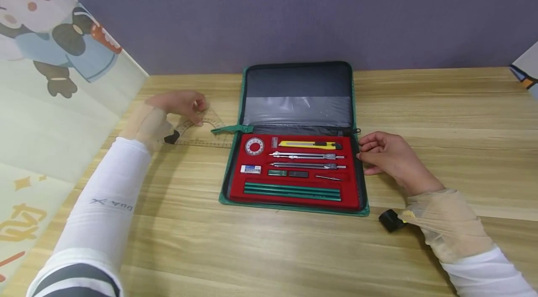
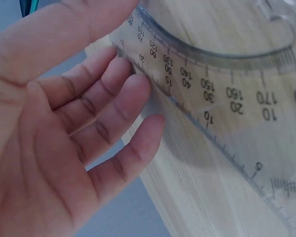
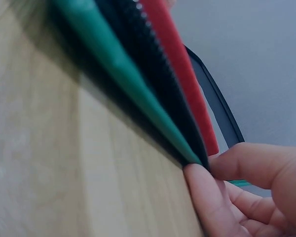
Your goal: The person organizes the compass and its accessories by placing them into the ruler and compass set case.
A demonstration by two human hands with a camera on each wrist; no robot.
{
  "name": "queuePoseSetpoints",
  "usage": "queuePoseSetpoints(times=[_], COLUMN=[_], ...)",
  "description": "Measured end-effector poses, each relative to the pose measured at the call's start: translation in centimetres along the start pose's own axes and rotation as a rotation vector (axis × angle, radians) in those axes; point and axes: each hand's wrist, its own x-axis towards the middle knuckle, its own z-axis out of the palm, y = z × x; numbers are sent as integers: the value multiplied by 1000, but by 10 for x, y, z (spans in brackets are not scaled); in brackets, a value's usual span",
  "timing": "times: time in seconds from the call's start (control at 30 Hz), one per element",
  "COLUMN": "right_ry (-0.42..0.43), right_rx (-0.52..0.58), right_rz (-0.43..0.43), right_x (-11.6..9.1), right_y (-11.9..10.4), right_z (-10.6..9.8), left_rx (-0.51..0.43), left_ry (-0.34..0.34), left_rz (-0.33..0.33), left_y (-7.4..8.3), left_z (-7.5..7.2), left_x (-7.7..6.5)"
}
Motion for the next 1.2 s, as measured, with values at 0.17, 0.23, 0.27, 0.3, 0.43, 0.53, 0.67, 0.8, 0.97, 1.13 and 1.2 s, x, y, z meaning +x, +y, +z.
queuePoseSetpoints(times=[0.17,0.23,0.27,0.3,0.43,0.53,0.67,0.8,0.97,1.13,1.2], right_ry=[-8,-8,-9,-10,-8,-6,-2,4,-4,-2,0], right_rx=[2,-2,-4,-6,-6,-2,-5,-8,2,-1,-3], right_rz=[1,7,10,13,14,11,8,4,-2,0,2], right_x=[0,0,0,0,0,0,0,0,0,0,0], right_y=[0,0,0,0,0,0,0,0,0,0,0], right_z=[-1,-1,-1,-1,-1,-1,-1,0,0,1,1], left_rx=[-72,-85,-88,-90,-83,-77,-66,-58,-60,-50,-37], left_ry=[6,11,15,19,35,43,47,50,47,22,7], left_rz=[4,3,3,7,26,35,38,48,59,69,73], left_y=[1,1,1,1,0,0,-1,-4,-5,-4,-3], left_z=[2,2,3,3,3,3,3,3,3,2,1], left_x=[0,0,0,1,3,4,5,6,7,5,4])
